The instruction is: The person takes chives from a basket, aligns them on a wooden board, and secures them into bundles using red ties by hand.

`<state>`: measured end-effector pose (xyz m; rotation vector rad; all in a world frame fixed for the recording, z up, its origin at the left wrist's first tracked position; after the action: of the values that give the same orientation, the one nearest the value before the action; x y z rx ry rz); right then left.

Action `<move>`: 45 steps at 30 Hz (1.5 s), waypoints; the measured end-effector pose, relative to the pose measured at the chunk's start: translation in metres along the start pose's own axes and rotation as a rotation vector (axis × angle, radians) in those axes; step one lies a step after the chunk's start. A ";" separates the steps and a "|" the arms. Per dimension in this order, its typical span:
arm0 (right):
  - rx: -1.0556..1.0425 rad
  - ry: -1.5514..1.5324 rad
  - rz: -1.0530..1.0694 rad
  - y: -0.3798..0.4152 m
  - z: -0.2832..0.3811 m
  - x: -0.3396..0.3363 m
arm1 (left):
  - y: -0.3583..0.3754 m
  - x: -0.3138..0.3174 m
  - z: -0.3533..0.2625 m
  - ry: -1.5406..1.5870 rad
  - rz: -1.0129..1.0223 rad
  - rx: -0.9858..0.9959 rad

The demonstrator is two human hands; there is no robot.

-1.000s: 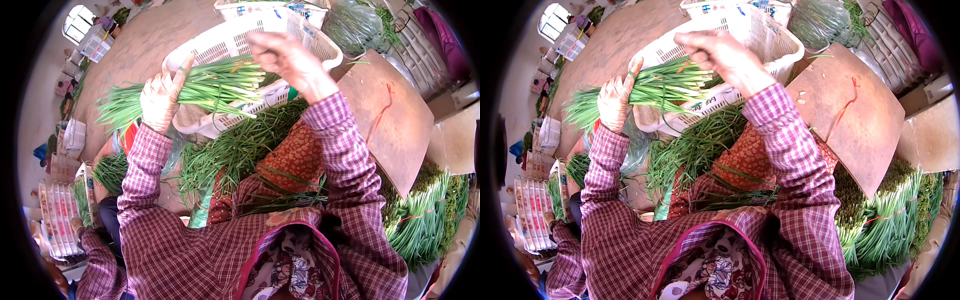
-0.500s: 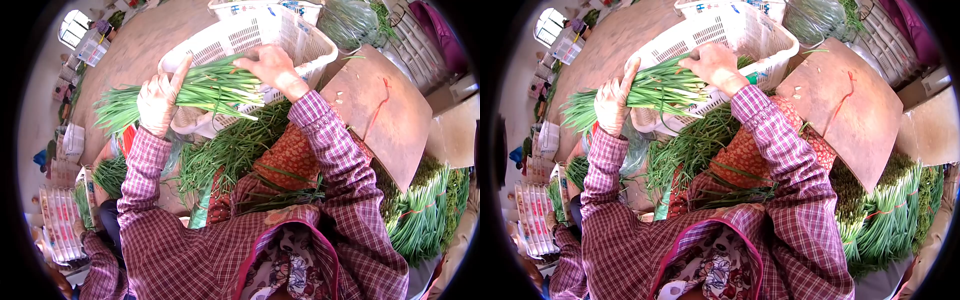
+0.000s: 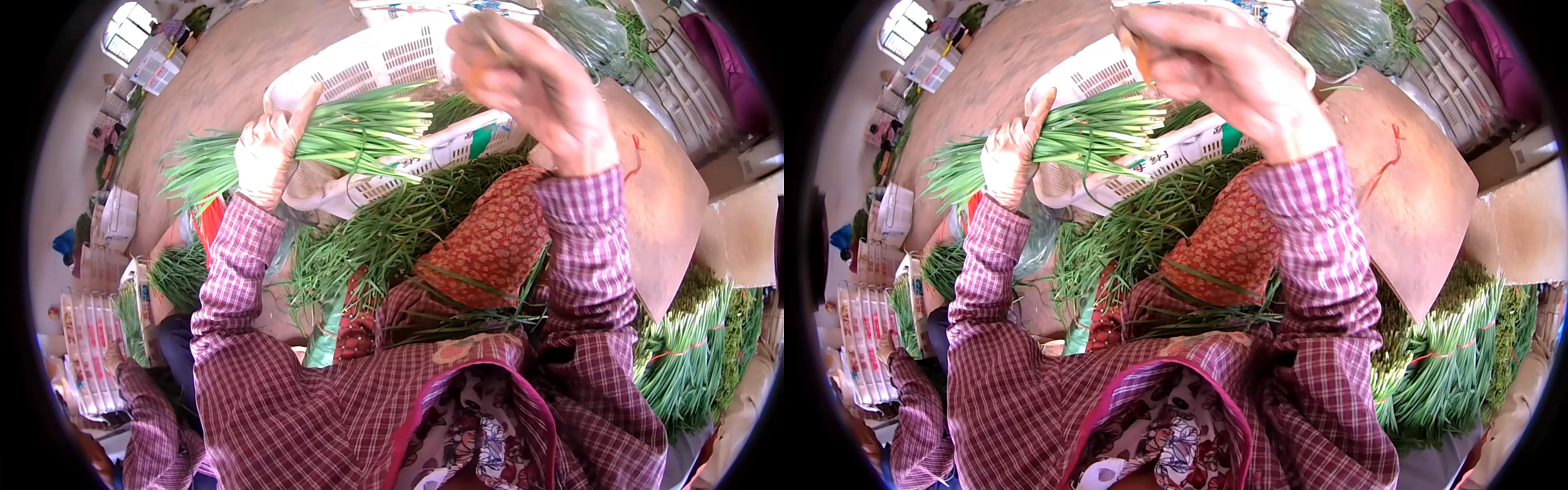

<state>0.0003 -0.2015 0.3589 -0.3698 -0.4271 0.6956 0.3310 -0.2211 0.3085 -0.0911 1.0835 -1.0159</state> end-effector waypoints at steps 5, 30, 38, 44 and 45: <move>-0.023 0.932 -0.039 0.005 -0.040 0.022 | 0.001 0.008 0.002 0.007 -0.016 0.015; 0.216 0.073 -0.323 -0.010 -0.078 0.001 | -0.004 -0.007 0.002 0.185 0.015 -0.105; 0.045 -0.410 -0.137 0.035 -0.046 -0.003 | 0.024 0.028 0.035 0.386 0.039 -0.297; 0.202 0.069 -0.237 0.089 -0.020 -0.002 | 0.054 0.053 0.064 0.679 0.223 -0.775; 0.274 0.298 -0.027 0.095 -0.026 -0.014 | 0.058 0.062 0.071 0.672 0.220 -0.777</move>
<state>-0.0470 -0.1487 0.2891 -0.2029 -0.0520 0.6499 0.4280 -0.2609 0.2718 -0.2611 2.0173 -0.3684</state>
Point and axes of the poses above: each hand's wrist, its own y-axis away from the middle knuckle, its own x-axis out of the palm, z = x × y, the point moved 1 cm from there along -y, towards the middle knuckle, and after that the axes turned 10 degrees about y, right-handed, at the moved point
